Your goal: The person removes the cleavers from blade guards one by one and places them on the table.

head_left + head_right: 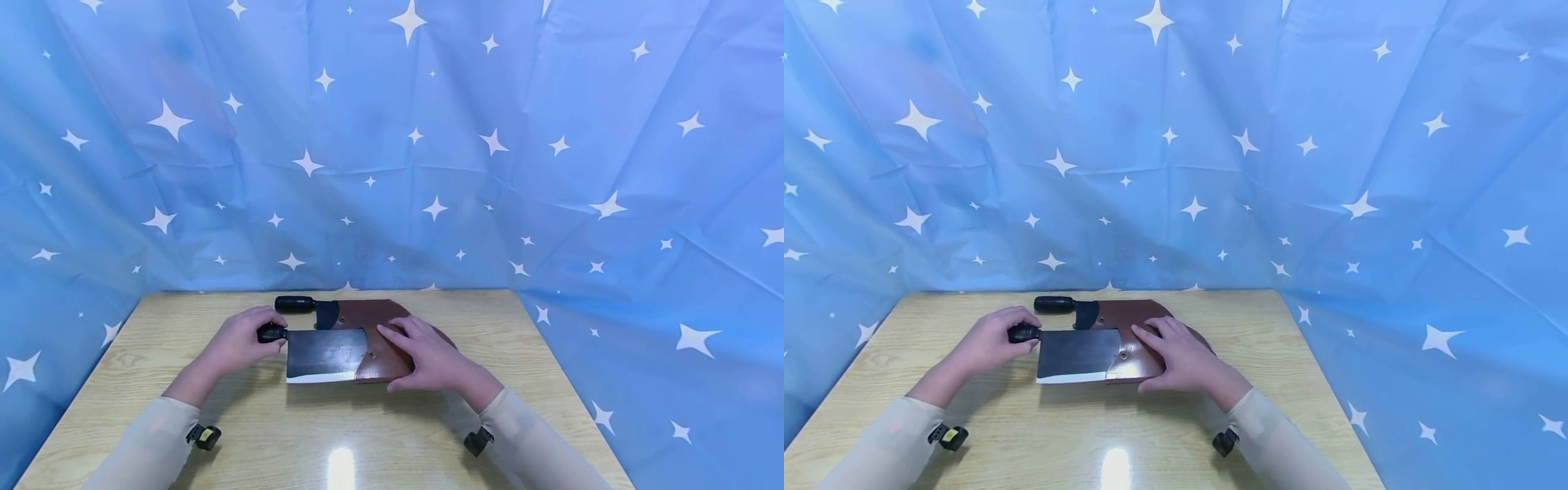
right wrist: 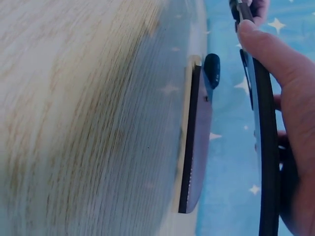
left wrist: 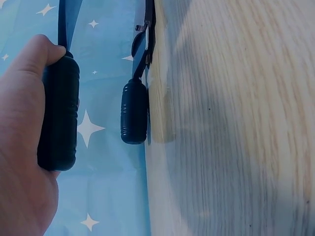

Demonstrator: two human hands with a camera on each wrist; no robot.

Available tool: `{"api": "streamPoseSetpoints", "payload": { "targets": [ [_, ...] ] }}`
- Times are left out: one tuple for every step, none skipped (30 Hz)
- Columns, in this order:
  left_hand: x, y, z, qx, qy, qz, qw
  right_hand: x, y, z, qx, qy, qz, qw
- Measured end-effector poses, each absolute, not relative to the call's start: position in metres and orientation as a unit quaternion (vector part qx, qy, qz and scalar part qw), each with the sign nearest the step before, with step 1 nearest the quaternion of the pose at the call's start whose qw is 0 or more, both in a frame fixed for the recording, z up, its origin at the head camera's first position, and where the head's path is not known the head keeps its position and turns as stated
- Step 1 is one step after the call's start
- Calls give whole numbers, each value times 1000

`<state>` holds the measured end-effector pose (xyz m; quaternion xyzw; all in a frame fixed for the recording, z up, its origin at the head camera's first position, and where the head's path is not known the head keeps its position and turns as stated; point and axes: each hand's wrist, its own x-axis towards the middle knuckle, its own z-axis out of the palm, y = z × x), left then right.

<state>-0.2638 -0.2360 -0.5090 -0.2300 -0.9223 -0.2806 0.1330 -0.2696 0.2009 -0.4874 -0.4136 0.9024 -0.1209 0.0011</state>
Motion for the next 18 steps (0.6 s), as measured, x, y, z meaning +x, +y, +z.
{"api": "streamPoseSetpoints", "payload": {
  "targets": [
    [-264, -236, -509, -231, -922, -280, 134, -270, 201, -487, -413, 902, -122, 2],
    [-264, -237, -509, -232, -922, -279, 135, -270, 201, -488, -412, 903, -120, 2],
    [-264, -237, -510, -234, -922, -279, 136, -270, 201, -488, -411, 904, -118, 4],
    [-264, -237, -510, -234, -921, -279, 135, -270, 202, -488, -410, 905, -116, 4],
    [-264, -238, -510, -235, -921, -279, 135, -270, 202, -489, -409, 905, -114, 3],
    [-264, -238, -510, -235, -921, -280, 134, -270, 202, -489, -408, 906, -113, 3],
    [-264, -239, -510, -235, -921, -281, 134, -270, 203, -489, -408, 906, -114, 3],
    [-264, -239, -511, -234, -921, -282, 133, -270, 203, -490, -408, 906, -116, 2],
    [-264, -239, -511, -234, -921, -283, 132, -270, 203, -490, -408, 905, -119, 2],
    [-264, -240, -511, -233, -921, -284, 132, -270, 204, -489, -408, 905, -122, 2],
    [-264, -240, -511, -233, -921, -284, 131, -270, 204, -489, -408, 905, -123, 2],
    [-264, -240, -511, -234, -921, -284, 130, -269, 204, -489, -408, 904, -125, 1],
    [-264, -240, -511, -234, -921, -284, 130, -269, 204, -489, -409, 904, -128, 2],
    [-264, -241, -511, -234, -921, -284, 129, -269, 204, -488, -409, 903, -130, 2],
    [-264, -241, -511, -235, -921, -283, 129, -269, 205, -488, -409, 903, -132, 3],
    [-264, -240, -511, -235, -921, -283, 129, -269, 205, -488, -410, 902, -133, 3],
    [-264, -240, -511, -236, -921, -283, 129, -268, 205, -488, -410, 902, -135, 4],
    [-264, -240, -511, -237, -920, -282, 129, -268, 206, -488, -410, 902, -137, 5]
  ]
}}
